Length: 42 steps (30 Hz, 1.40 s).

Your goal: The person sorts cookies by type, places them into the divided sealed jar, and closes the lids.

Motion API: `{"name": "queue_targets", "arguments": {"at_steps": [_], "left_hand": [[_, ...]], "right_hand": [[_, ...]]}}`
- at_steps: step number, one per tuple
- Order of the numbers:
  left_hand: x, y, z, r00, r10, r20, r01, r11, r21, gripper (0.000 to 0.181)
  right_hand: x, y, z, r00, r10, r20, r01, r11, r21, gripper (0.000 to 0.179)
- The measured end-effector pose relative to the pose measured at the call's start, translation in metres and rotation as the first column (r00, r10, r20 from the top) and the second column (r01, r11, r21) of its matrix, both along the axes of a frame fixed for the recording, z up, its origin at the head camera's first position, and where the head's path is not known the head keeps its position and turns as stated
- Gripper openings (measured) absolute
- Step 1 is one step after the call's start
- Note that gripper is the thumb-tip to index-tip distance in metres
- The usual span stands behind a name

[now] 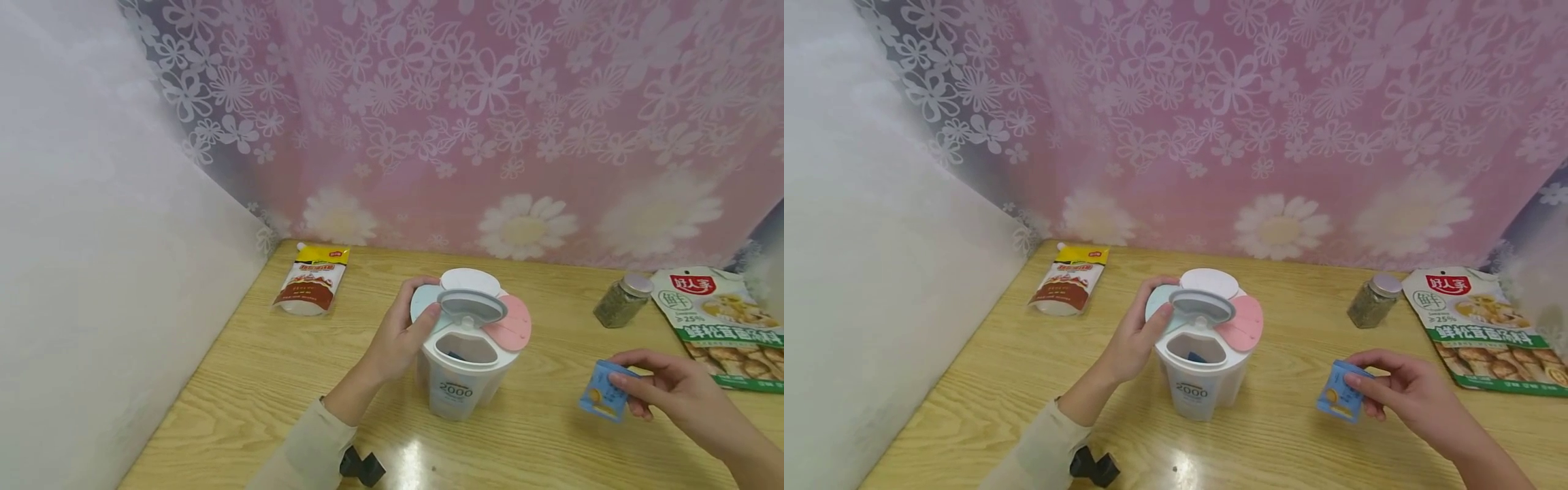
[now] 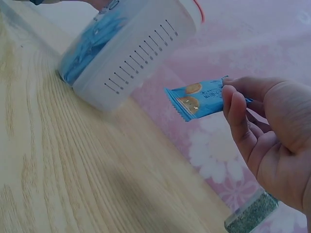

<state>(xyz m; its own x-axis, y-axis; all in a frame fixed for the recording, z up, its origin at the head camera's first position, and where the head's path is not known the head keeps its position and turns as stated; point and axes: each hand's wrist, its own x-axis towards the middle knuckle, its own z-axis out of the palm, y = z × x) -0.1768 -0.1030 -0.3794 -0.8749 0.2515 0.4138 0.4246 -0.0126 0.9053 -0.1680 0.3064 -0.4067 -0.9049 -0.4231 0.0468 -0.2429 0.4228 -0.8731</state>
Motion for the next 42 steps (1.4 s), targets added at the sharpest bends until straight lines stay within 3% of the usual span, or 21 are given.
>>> {"name": "queue_targets", "arguments": {"at_steps": [6, 13, 20, 24, 27, 29, 32, 34, 37, 41, 42], "left_hand": [[0.000, -0.001, 0.000, 1.000, -0.002, 0.003, 0.002, 1.000, 0.002, 0.036], [0.000, -0.002, 0.001, 1.000, 0.005, 0.006, -0.005, 1.000, -0.003, 0.036], [0.000, -0.001, 0.000, 1.000, -0.014, 0.006, 0.014, 1.000, 0.018, 0.037], [0.000, -0.001, 0.000, 1.000, -0.007, 0.006, 0.007, 1.000, 0.022, 0.037], [0.000, 0.000, 0.001, 1.000, -0.008, 0.008, 0.008, 1.000, 0.023, 0.037], [0.000, 0.000, 0.001, 1.000, -0.006, 0.007, 0.006, 1.000, 0.019, 0.037], [0.000, 0.000, 0.002, 1.000, -0.002, 0.007, 0.002, 1.000, 0.016, 0.036], [0.000, 0.000, 0.002, 1.000, -0.003, 0.002, 0.003, 1.000, 0.019, 0.036], [-0.001, 0.001, 0.002, 1.000, -0.008, -0.002, 0.008, 1.000, 0.024, 0.037], [-0.001, 0.001, 0.001, 1.000, -0.005, 0.001, 0.005, 1.000, 0.023, 0.037], [0.000, 0.001, 0.001, 1.000, -0.003, 0.007, 0.003, 1.000, 0.022, 0.037]], "right_hand": [[0.003, -0.011, 0.009, 1.000, 0.017, -0.013, -0.018, 1.000, -0.015, 0.023], [0.000, -0.021, 0.015, 0.985, 0.166, -0.046, -0.172, 0.961, -0.215, 0.031], [0.002, -0.038, 0.023, 0.986, 0.159, -0.058, -0.169, 0.949, -0.267, 0.031], [0.001, -0.054, 0.027, 0.972, 0.229, -0.052, -0.232, 0.903, -0.363, 0.035], [0.000, -0.064, 0.030, 0.950, 0.305, -0.071, -0.303, 0.840, -0.449, 0.040], [0.000, -0.070, 0.032, 0.941, 0.328, -0.088, -0.329, 0.818, -0.471, 0.041], [0.000, -0.078, 0.038, 0.931, 0.345, -0.123, -0.361, 0.806, -0.469, 0.041], [0.001, -0.083, 0.045, 0.931, 0.340, -0.132, -0.362, 0.823, -0.438, 0.041], [0.000, -0.090, 0.050, 0.904, 0.390, -0.176, -0.425, 0.775, -0.468, 0.045], [-0.003, -0.097, 0.056, 0.861, 0.445, -0.246, -0.505, 0.689, -0.520, 0.049], [-0.003, -0.098, 0.058, 0.858, 0.444, -0.258, -0.510, 0.682, -0.524, 0.049]]}}
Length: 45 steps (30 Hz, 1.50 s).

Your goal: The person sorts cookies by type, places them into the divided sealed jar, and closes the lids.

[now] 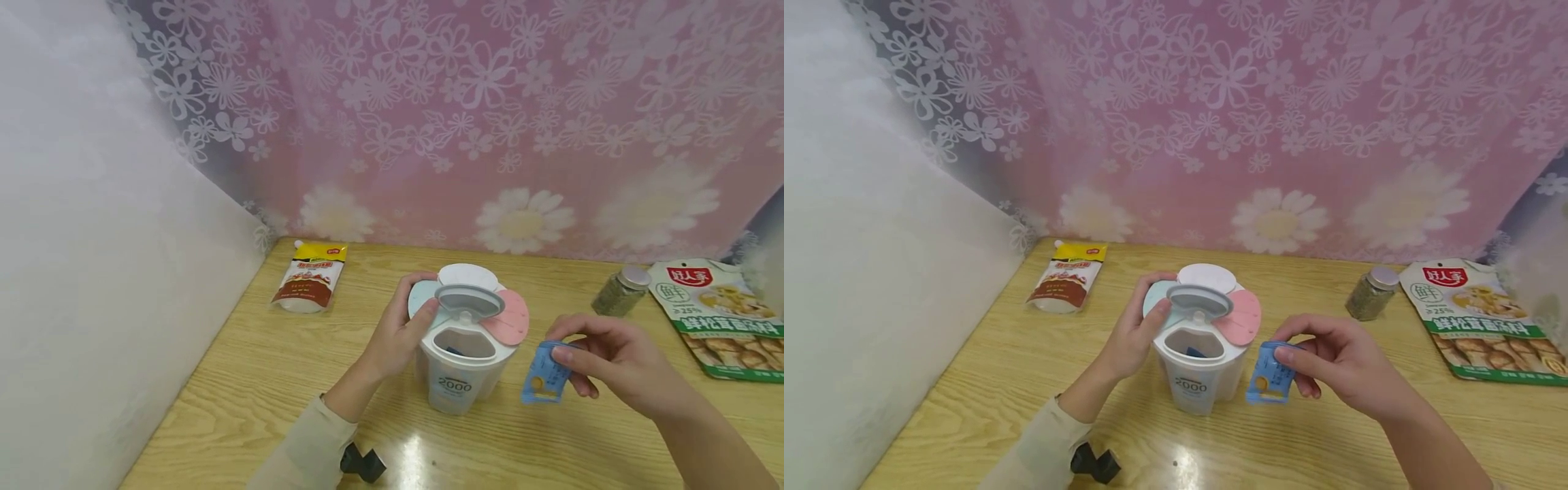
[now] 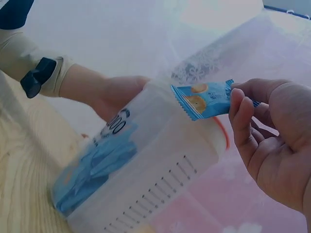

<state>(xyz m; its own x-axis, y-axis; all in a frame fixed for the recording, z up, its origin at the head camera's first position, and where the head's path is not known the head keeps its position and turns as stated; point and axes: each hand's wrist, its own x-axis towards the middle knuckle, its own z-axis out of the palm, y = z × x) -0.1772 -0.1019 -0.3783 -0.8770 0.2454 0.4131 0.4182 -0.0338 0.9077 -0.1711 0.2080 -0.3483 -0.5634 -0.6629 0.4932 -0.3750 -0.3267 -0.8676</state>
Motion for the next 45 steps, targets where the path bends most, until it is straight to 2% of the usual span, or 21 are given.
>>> {"name": "queue_targets", "arguments": {"at_steps": [2, 5, 10, 16, 20, 24, 28, 30, 32, 36, 40, 43, 45], "left_hand": [[0.000, -0.001, 0.000, 1.000, 0.002, 0.007, -0.002, 1.000, -0.004, 0.037], [0.000, -0.002, 0.000, 1.000, 0.003, 0.011, -0.003, 1.000, -0.007, 0.037], [0.000, -0.003, -0.001, 1.000, -0.002, 0.005, 0.002, 1.000, 0.000, 0.038], [0.001, -0.002, -0.002, 1.000, 0.000, -0.001, 0.000, 1.000, 0.002, 0.037], [0.000, -0.002, -0.002, 1.000, -0.013, -0.008, 0.013, 1.000, -0.008, 0.037], [0.000, -0.002, -0.002, 1.000, -0.021, -0.013, 0.021, 1.000, -0.018, 0.037], [0.000, -0.002, -0.002, 0.999, -0.028, -0.017, 0.027, 0.999, -0.021, 0.040], [-0.001, -0.002, -0.002, 0.999, -0.028, -0.017, 0.028, 0.999, -0.022, 0.040], [0.000, -0.001, -0.002, 1.000, -0.026, -0.016, 0.025, 0.999, -0.022, 0.040], [0.000, 0.000, -0.002, 1.000, -0.010, -0.009, 0.010, 1.000, -0.023, 0.039], [0.001, 0.000, -0.002, 1.000, 0.000, -0.004, 0.000, 1.000, -0.023, 0.039], [0.000, -0.001, -0.001, 1.000, 0.000, 0.002, 0.000, 1.000, -0.028, 0.039], [-0.001, -0.002, 0.000, 1.000, 0.005, 0.007, -0.005, 0.999, -0.037, 0.039]], "right_hand": [[0.001, -0.005, 0.007, 0.999, -0.036, -0.011, 0.036, 0.999, 0.012, 0.047], [0.005, -0.014, 0.021, 0.991, -0.132, -0.015, 0.132, 0.989, 0.069, 0.043], [0.011, -0.034, 0.040, 0.964, -0.263, 0.023, 0.258, 0.956, 0.140, 0.029], [0.013, -0.060, 0.053, 0.949, -0.312, 0.039, 0.306, 0.946, 0.110, 0.023], [0.015, -0.075, 0.054, 0.935, -0.355, -0.013, 0.354, 0.928, 0.113, 0.020], [0.018, -0.086, 0.052, 0.900, -0.425, -0.097, 0.435, 0.891, 0.127, 0.018], [0.024, -0.093, 0.048, 0.846, -0.504, -0.177, 0.527, 0.841, 0.123, 0.017], [0.027, -0.096, 0.046, 0.822, -0.535, -0.197, 0.562, 0.818, 0.124, 0.017], [0.030, -0.098, 0.044, 0.807, -0.553, -0.207, 0.585, 0.798, 0.146, 0.015], [0.031, -0.097, 0.041, 0.822, -0.544, -0.168, 0.568, 0.802, 0.183, 0.013], [0.027, -0.090, 0.039, 0.853, -0.519, -0.054, 0.518, 0.831, 0.203, 0.014], [0.022, -0.083, 0.039, 0.859, -0.512, 0.022, 0.500, 0.846, 0.185, 0.018], [0.019, -0.079, 0.039, 0.853, -0.521, 0.022, 0.509, 0.842, 0.182, 0.021]]}}
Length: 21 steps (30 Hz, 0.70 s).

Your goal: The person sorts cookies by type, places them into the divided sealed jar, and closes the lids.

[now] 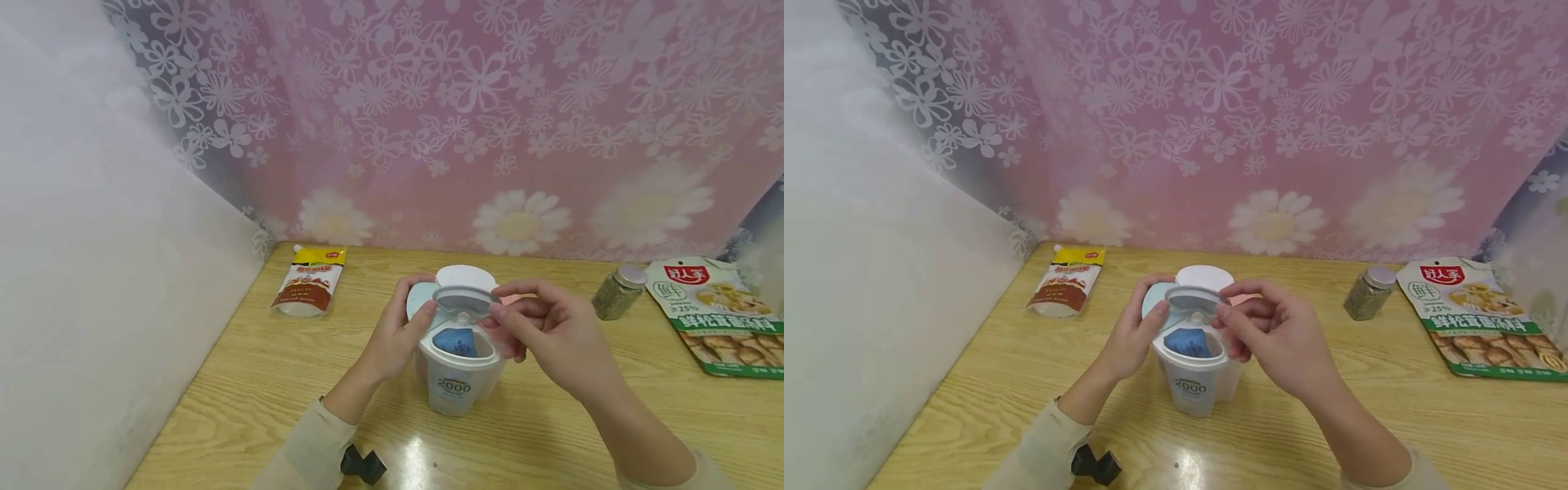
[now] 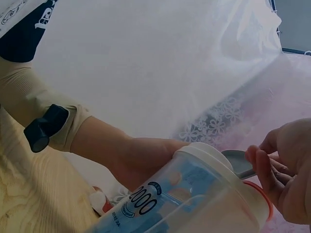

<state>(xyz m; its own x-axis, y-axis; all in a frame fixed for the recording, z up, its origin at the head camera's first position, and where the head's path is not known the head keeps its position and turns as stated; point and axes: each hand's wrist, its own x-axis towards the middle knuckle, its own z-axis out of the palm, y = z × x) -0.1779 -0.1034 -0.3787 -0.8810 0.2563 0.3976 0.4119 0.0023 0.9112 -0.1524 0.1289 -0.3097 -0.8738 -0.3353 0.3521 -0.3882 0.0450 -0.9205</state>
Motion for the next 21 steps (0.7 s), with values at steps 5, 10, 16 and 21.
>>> {"name": "queue_targets", "arguments": {"at_steps": [5, 10, 16, 21], "left_hand": [[-0.001, -0.001, 0.001, 1.000, 0.009, 0.015, -0.009, 1.000, -0.030, 0.038], [-0.001, -0.002, 0.001, 1.000, -0.005, 0.013, 0.005, 0.999, -0.034, 0.038], [-0.001, -0.002, 0.000, 1.000, -0.006, -0.022, 0.004, 0.997, -0.082, 0.046], [0.003, -0.002, 0.000, 1.000, 0.020, -0.014, -0.021, 0.994, -0.106, 0.043]], "right_hand": [[-0.003, 0.007, -0.003, 0.998, -0.024, -0.054, 0.027, 0.998, 0.053, 0.023], [-0.003, 0.009, -0.008, 0.997, -0.035, -0.071, 0.038, 0.998, 0.040, 0.023], [0.000, 0.014, -0.011, 0.992, 0.010, -0.122, -0.002, 0.998, 0.065, 0.022], [0.003, 0.021, -0.011, 0.977, 0.127, -0.169, -0.094, 0.978, 0.188, 0.025]]}}
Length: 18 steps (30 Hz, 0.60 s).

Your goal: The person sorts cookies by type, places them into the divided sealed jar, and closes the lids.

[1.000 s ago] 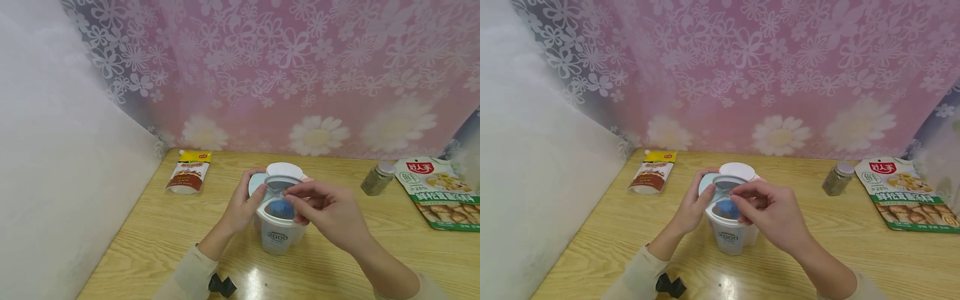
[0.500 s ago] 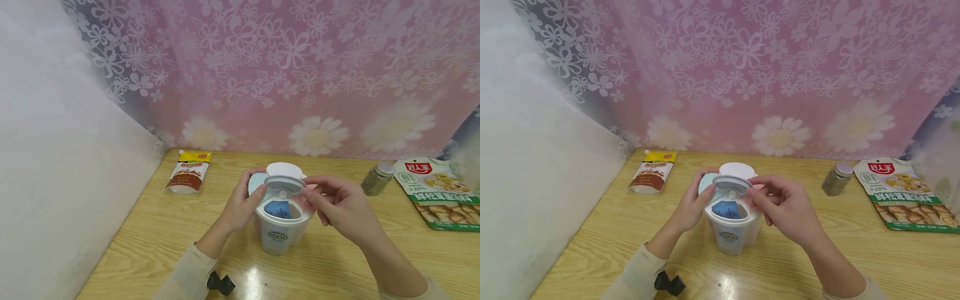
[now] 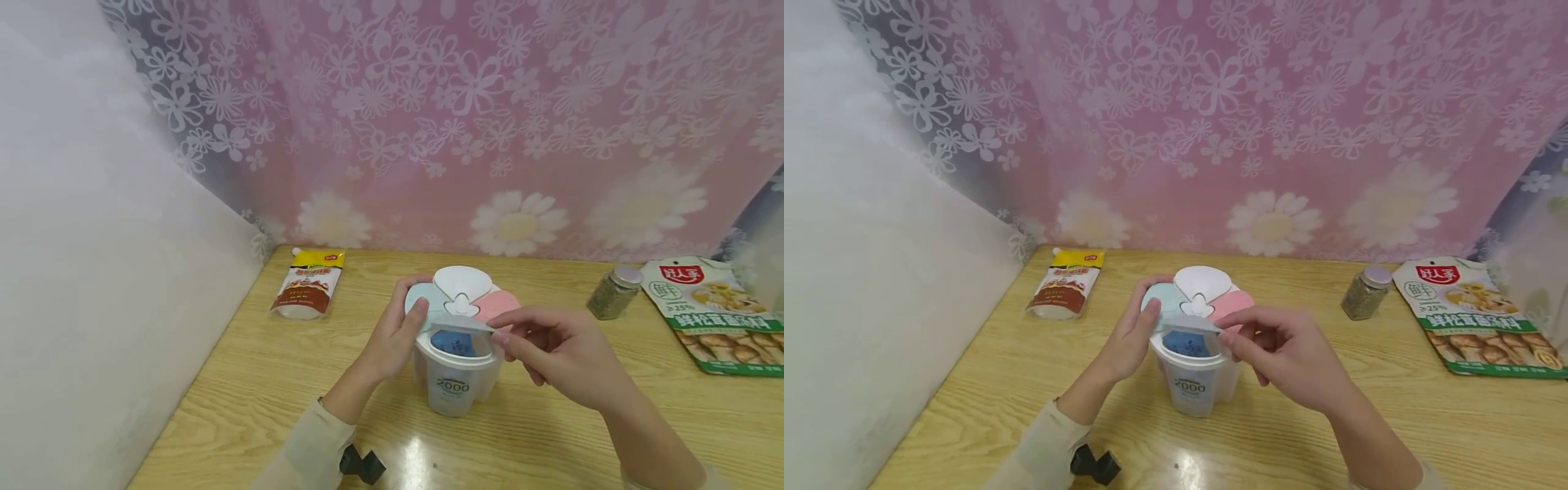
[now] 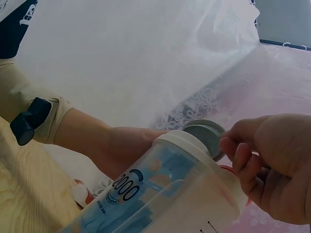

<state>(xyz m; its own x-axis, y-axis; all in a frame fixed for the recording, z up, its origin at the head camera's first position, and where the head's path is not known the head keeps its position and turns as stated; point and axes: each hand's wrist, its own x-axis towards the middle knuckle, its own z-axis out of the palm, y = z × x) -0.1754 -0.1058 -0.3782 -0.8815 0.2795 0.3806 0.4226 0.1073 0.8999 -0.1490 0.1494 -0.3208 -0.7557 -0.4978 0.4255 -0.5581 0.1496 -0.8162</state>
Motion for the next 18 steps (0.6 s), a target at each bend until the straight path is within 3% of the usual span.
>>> {"name": "queue_targets", "arguments": {"at_steps": [3, 5, 9, 12, 18], "left_hand": [[0.002, 0.001, 0.002, 0.999, 0.001, 0.036, -0.002, 1.000, 0.020, 0.040], [0.002, 0.001, 0.004, 0.999, 0.007, 0.052, -0.008, 1.000, 0.024, 0.040], [0.003, 0.000, 0.006, 1.000, 0.009, 0.029, -0.010, 1.000, 0.017, 0.037], [0.004, -0.002, 0.007, 0.999, -0.020, 0.029, 0.019, 1.000, 0.014, 0.040], [0.004, -0.005, 0.009, 0.988, -0.106, 0.115, 0.108, 0.994, -0.013, 0.067]], "right_hand": [[0.002, 0.005, 0.001, 0.996, 0.080, -0.027, -0.078, 0.996, 0.050, 0.027], [0.001, 0.005, 0.000, 0.996, 0.077, -0.048, -0.075, 0.997, 0.035, 0.027], [-0.002, -0.004, -0.003, 0.990, -0.120, -0.079, 0.118, 0.993, -0.029, 0.027], [-0.003, -0.012, -0.007, 0.970, -0.237, -0.051, 0.238, 0.971, 0.010, 0.040], [-0.002, -0.017, -0.015, 0.965, -0.261, -0.013, 0.258, 0.941, 0.219, 0.058]]}}
